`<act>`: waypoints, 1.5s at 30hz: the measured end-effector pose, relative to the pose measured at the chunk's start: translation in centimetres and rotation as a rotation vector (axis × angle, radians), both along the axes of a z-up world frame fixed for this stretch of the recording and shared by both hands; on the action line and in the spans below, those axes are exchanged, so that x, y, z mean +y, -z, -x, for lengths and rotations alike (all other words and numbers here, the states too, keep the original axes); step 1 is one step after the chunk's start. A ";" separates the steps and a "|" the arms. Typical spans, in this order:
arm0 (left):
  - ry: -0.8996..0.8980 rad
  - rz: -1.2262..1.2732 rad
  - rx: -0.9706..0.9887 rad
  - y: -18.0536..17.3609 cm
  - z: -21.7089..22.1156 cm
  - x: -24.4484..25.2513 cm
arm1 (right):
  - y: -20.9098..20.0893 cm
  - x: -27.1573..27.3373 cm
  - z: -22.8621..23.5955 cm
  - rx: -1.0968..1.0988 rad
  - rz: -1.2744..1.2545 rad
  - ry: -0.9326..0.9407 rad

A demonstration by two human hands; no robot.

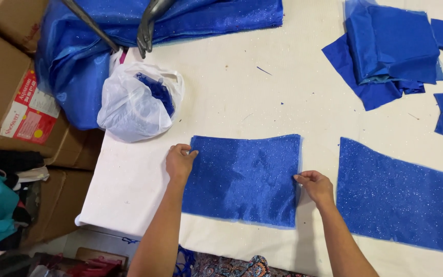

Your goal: The person aligns two rectangular pieces of blue glittery fabric on a white table, then uses scissors to trim the edges of one piece. The person repeatedly adjusts and repositions the fabric while cutting small sections along the edges.

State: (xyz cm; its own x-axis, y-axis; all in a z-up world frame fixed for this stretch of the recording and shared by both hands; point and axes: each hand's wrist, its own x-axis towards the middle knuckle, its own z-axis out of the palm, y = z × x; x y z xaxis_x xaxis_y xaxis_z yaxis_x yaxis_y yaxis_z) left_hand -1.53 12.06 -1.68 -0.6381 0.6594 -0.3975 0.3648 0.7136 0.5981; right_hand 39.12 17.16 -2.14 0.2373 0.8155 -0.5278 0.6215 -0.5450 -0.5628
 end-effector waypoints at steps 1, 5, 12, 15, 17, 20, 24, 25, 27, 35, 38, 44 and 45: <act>0.002 -0.001 0.000 0.3 0.2 0.3 | 0.1 0.1 -0.1 0.000 -0.001 0.002; -0.042 0.078 -0.027 0.4 0.1 0.8 | 0.9 0.2 -0.4 -0.009 0.028 -0.003; -0.103 0.073 -0.099 -0.5 0.0 1.0 | 1.4 0.1 -0.5 0.010 0.039 0.024; -0.098 0.082 -0.093 -0.2 0.0 1.2 | 0.9 0.0 -0.1 0.012 0.039 0.034; -0.107 0.072 -0.099 -0.5 0.0 1.2 | 0.8 0.0 0.0 0.016 0.033 0.037; -0.123 0.059 -0.102 -0.3 0.1 1.1 | 1.1 0.1 -0.1 0.013 0.037 0.034; -0.112 0.045 -0.088 -1.2 -0.1 1.2 | 0.8 0.1 0.1 0.015 0.029 0.034; -0.110 0.044 -0.088 -1.1 -0.1 1.1 | 1.0 0.1 0.0 0.015 0.028 0.036; -0.104 0.061 -0.081 -1.0 -0.2 1.0 | 1.4 0.0 -0.4 0.002 0.038 0.027; -0.072 0.055 -0.032 1.1 0.3 1.1 | 0.5 0.0 0.3 -0.005 0.047 0.044; -0.070 0.046 -0.034 1.8 0.7 1.1 | 0.1 -0.1 0.5 -0.002 0.046 0.047; -0.055 0.022 -0.024 2.1 0.7 1.1 | 0.3 -0.1 0.5 0.006 0.046 0.063; -0.054 0.023 -0.017 1.8 0.6 1.0 | 0.1 -0.1 0.6 0.018 0.037 0.071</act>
